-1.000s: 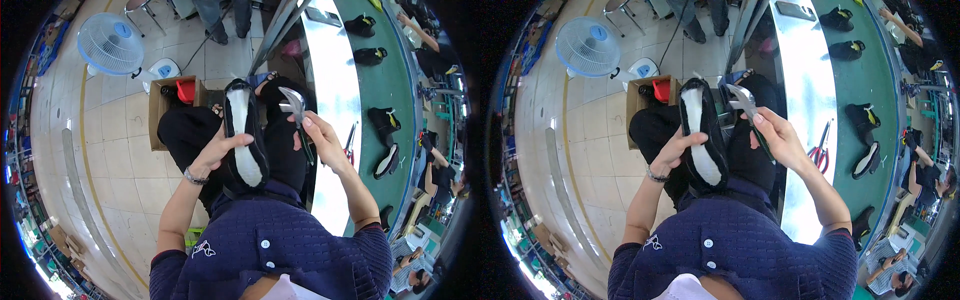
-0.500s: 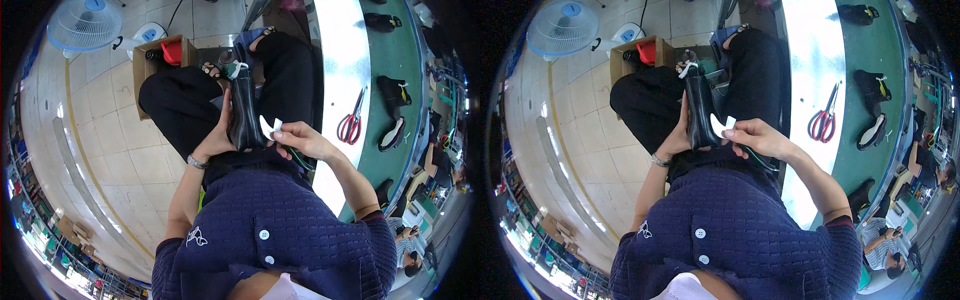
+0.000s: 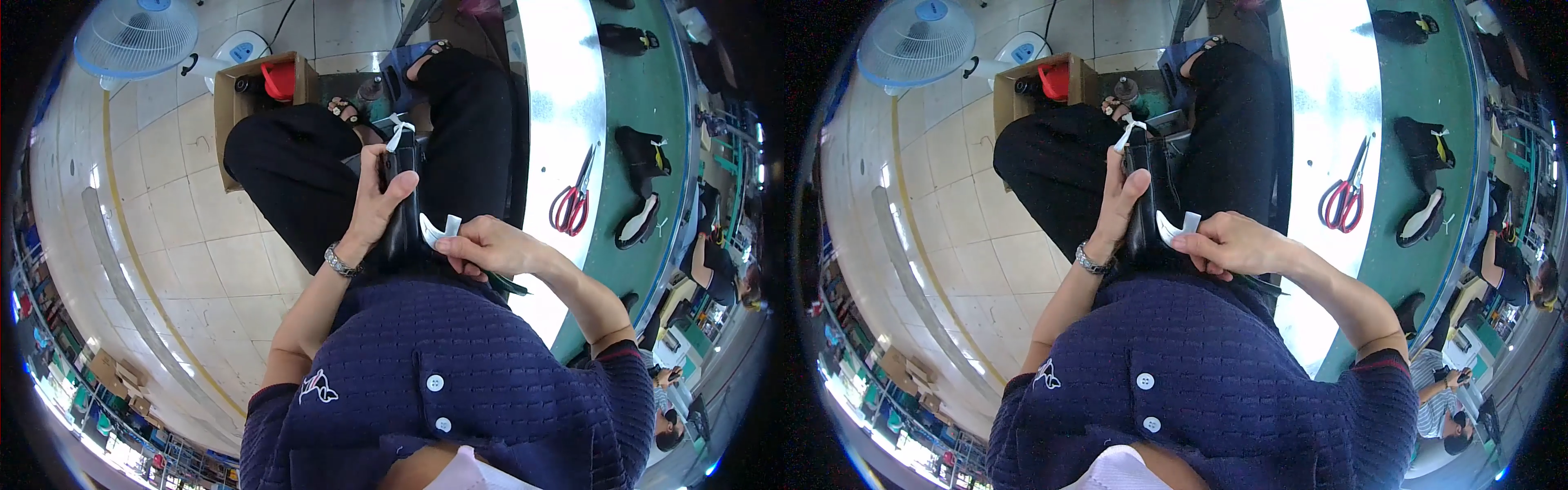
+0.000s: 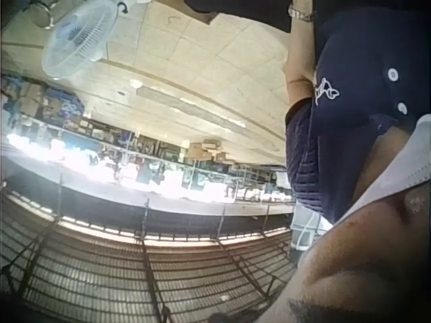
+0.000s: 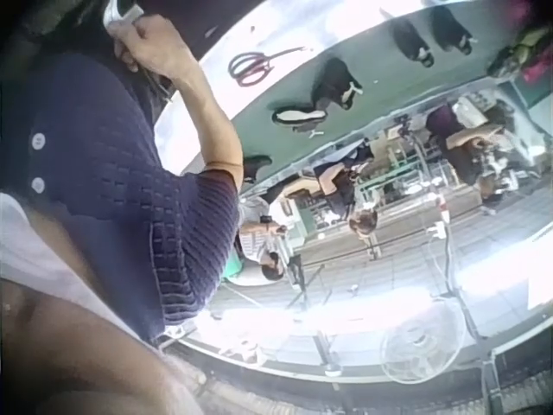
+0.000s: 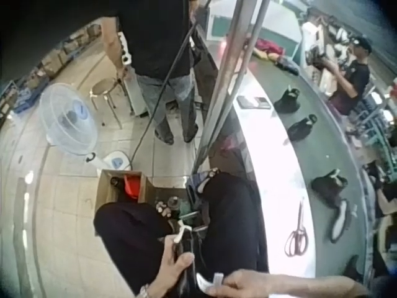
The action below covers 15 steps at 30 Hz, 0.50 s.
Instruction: Assembling shoe uppers and soles, applying adhesive, and trimming excess material.
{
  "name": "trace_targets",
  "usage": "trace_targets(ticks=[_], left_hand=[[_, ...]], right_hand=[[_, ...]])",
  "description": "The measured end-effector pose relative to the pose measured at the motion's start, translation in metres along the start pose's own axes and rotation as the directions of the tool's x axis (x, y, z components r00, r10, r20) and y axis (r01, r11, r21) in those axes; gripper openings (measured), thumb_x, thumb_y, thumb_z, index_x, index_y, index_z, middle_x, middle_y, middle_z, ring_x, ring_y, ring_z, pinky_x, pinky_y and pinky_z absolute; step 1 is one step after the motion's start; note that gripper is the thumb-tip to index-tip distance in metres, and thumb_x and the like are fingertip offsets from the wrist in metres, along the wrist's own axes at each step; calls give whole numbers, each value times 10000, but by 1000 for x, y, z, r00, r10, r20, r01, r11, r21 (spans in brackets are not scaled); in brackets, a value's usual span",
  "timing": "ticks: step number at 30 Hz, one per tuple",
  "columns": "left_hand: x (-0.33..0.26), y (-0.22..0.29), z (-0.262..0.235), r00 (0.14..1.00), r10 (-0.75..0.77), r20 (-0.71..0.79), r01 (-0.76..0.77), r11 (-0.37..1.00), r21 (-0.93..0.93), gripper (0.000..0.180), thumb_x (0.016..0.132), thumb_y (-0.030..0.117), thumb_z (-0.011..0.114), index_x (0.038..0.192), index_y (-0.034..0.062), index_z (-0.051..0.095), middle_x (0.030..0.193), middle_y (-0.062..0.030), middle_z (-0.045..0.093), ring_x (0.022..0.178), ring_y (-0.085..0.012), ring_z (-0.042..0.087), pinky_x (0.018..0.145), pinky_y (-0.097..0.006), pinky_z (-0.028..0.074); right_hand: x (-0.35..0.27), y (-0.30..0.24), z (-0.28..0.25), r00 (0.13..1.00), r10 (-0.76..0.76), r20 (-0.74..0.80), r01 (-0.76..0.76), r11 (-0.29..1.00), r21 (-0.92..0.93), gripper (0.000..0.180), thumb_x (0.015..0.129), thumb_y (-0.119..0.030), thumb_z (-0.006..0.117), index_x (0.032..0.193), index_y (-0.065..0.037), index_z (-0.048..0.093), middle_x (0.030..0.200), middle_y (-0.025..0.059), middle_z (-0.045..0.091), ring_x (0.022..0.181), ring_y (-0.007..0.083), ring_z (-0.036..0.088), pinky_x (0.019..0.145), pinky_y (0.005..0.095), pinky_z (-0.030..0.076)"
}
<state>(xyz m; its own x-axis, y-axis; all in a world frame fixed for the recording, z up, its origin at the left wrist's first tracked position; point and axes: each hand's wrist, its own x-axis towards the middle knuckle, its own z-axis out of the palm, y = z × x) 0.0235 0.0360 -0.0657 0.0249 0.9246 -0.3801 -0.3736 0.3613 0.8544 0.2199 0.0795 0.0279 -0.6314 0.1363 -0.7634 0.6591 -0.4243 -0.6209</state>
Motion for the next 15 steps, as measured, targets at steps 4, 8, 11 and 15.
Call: trace_targets(ticks=[4,8,11,15], left_hand=[[0,-5,0,999,31,-8,-31,999,10,676,820,487,709,1246,79,378,1082,-41,459,1000,-136,447,905,-283,373],[21,-47,-33,984,-102,146,142,945,-295,680,935,605,451,1366,86,364,1313,-98,468,1214,-158,438,1014,-311,353],[43,-38,-36,857,-345,383,464,839,-282,918,881,763,169,1084,-25,595,956,-142,672,910,-213,657,866,-319,508],[52,-31,-22,853,-417,313,512,784,-350,937,849,799,202,956,-33,619,796,-129,675,709,-206,675,698,-316,556]], right_hand=[[-3,-17,-7,995,-56,-81,19,916,-401,650,960,-541,448,620,-15,622,520,83,581,488,201,612,526,331,490],[-5,-18,-5,980,-156,-123,77,871,-485,611,955,-523,479,667,-13,655,577,83,621,538,205,647,549,317,518],[-9,1,-13,950,-94,-299,27,975,-221,564,943,-501,525,714,-6,668,611,74,642,558,176,657,541,289,521],[-12,47,-54,520,-33,-854,-325,917,-233,482,972,-382,523,737,20,647,594,97,626,536,206,632,558,326,497]])
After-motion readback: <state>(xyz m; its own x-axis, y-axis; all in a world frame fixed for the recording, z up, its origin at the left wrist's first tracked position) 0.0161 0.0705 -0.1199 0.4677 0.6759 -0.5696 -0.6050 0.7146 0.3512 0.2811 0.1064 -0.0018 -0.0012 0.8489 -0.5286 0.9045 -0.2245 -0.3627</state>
